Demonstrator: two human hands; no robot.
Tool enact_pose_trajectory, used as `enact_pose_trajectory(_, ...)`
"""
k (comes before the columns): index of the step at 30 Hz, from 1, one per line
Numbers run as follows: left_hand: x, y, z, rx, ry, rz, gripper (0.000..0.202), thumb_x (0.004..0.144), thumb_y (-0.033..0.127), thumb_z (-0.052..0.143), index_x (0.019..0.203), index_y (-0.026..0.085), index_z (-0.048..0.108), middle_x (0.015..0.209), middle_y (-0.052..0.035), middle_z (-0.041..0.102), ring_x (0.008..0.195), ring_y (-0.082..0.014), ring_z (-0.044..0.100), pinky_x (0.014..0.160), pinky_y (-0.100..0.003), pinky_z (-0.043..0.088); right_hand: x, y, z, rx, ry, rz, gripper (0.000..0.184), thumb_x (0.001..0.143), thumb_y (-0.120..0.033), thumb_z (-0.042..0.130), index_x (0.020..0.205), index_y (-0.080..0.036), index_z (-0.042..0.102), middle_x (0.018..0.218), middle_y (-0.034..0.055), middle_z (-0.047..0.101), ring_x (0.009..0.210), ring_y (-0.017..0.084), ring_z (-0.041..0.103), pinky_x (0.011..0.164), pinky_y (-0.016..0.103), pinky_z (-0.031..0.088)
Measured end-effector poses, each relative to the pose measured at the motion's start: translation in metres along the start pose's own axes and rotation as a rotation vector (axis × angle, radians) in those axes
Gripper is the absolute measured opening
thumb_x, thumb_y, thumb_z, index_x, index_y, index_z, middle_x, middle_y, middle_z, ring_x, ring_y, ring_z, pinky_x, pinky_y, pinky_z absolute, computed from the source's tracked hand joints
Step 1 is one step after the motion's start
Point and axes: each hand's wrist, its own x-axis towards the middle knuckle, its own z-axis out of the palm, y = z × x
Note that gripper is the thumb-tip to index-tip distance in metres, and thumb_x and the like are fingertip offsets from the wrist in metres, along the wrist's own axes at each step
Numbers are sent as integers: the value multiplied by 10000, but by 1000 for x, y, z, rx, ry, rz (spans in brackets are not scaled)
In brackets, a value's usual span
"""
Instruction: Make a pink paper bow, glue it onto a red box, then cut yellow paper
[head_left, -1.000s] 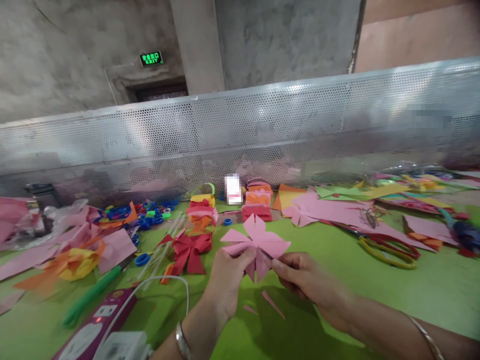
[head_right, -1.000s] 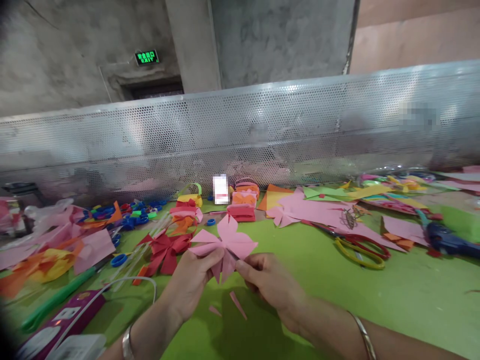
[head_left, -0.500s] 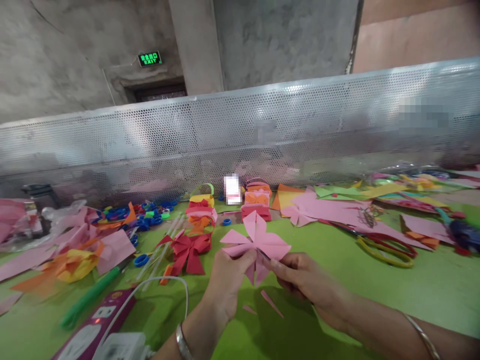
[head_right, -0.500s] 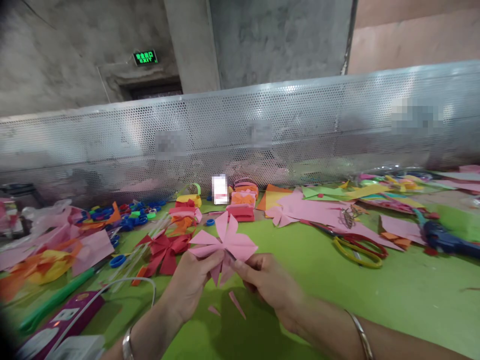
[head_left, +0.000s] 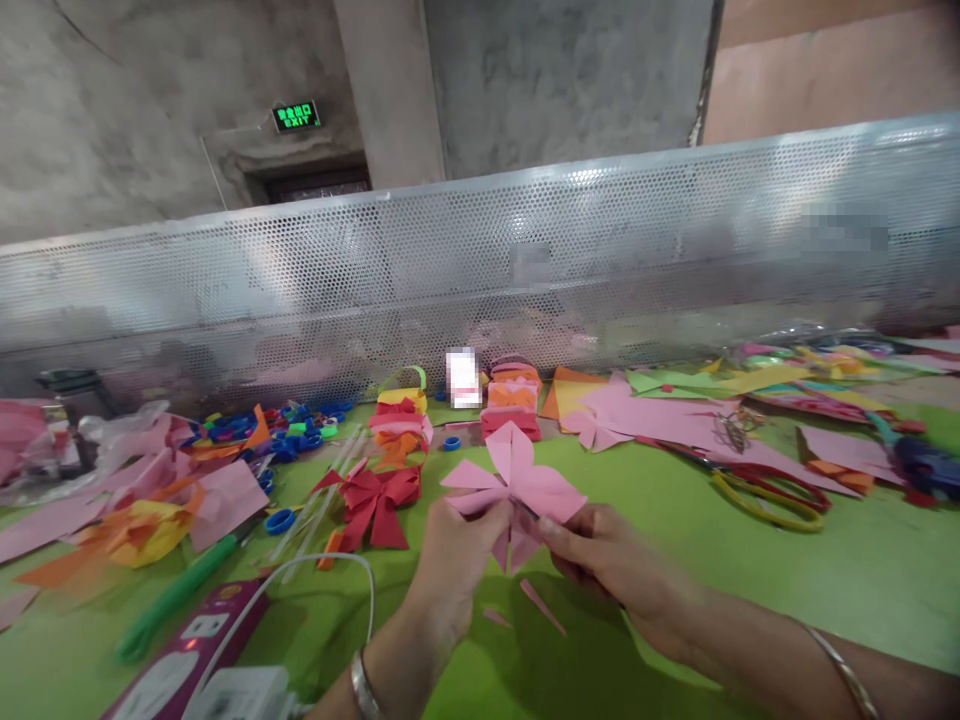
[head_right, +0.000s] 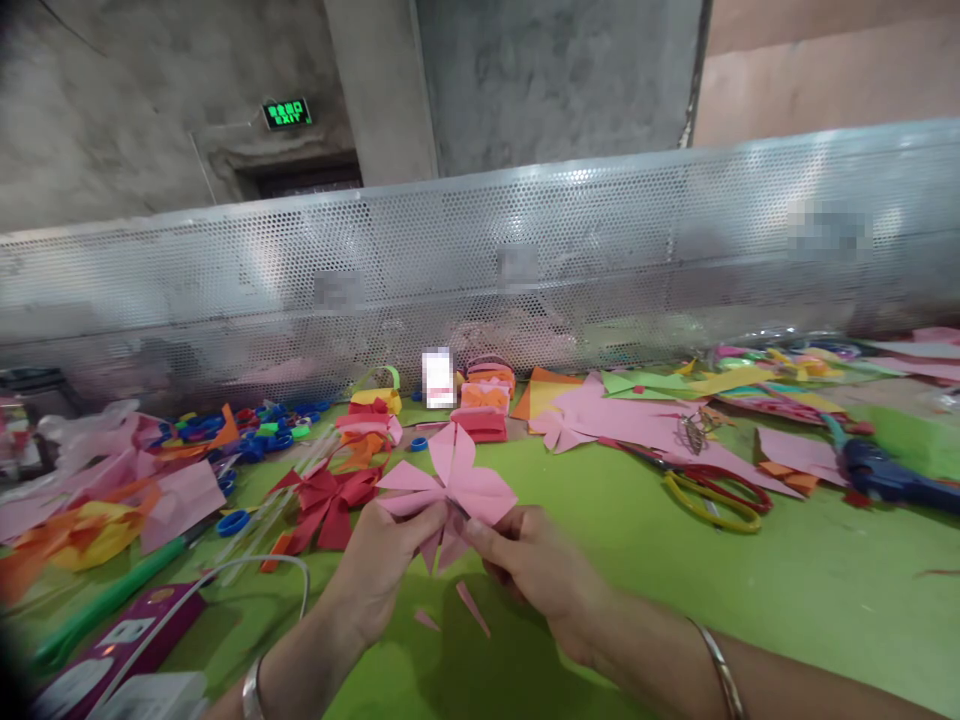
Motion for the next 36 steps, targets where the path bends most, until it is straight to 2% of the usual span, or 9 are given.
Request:
enact_pose_trajectory(8, 0, -3, -1, -26, -13, -22, 98, 633, 199, 633, 582, 135, 688, 569, -5, 602, 569, -112, 465, 564, -232, 359, 0, 1, 0, -11, 13, 16, 469, 681, -593, 610, 545, -184, 427, 454, -84, 343, 414, 48, 191, 432, 251, 95)
enact_pose_trajectory(17, 2, -5, -1, -61, -60, -9, 124, 630, 180, 633, 695, 139, 730, 672, -33, 657, 647, -146, 528, 632, -266, 403, -2, 1, 1, 6, 29, 14, 441, 680, -592, 612, 603, -182, 471, 484, -76, 356, 447, 61, 213, 445, 247, 108)
enact_pose_trajectory(24, 1, -7, 0, -71, -61, -29, 110, 625, 193, 633, 668, 134, 716, 656, -28, 656, 635, -139, 521, 628, -261, 405, 0, 2, -1, -7, 19, 2, 445, 694, -587, 600, 584, -185, 444, 478, -79, 345, 443, 60, 203, 437, 243, 112)
enact_pose_trajectory(28, 3, -3, -3, -31, -59, -28, 105, 617, 209, 621, 613, 132, 692, 608, -16, 636, 620, -135, 512, 608, -247, 388, -1, 0, -1, -17, -15, -8, 367, 706, -529, 613, 675, -172, 537, 518, -77, 363, 452, 64, 237, 435, 230, 142)
enact_pose_trajectory(32, 14, -6, -16, 8, 23, -46, 106, 605, 240, 627, 575, 143, 657, 582, 10, 600, 600, -123, 488, 590, -241, 365, -1, -3, -8, -157, -33, 42, 292, 638, -351, 694, 866, -173, 652, 670, -31, 504, 549, 84, 399, 484, 211, 259)
enact_pose_trajectory(34, 20, -9, -22, 10, 29, -97, 100, 594, 241, 631, 611, 148, 663, 594, 17, 600, 605, -124, 496, 600, -244, 370, 2, -3, -14, -280, -37, 63, 272, 588, -252, 709, 845, -169, 674, 665, -27, 515, 591, 99, 441, 519, 214, 297)
enact_pose_trajectory(36, 22, -12, -25, 4, -1, -140, 77, 579, 219, 629, 593, 147, 652, 558, 26, 579, 565, -114, 482, 580, -244, 364, 6, -4, -22, -348, -6, 63, 201, 614, -247, 672, 798, -169, 668, 601, -42, 485, 537, 94, 413, 491, 220, 283)
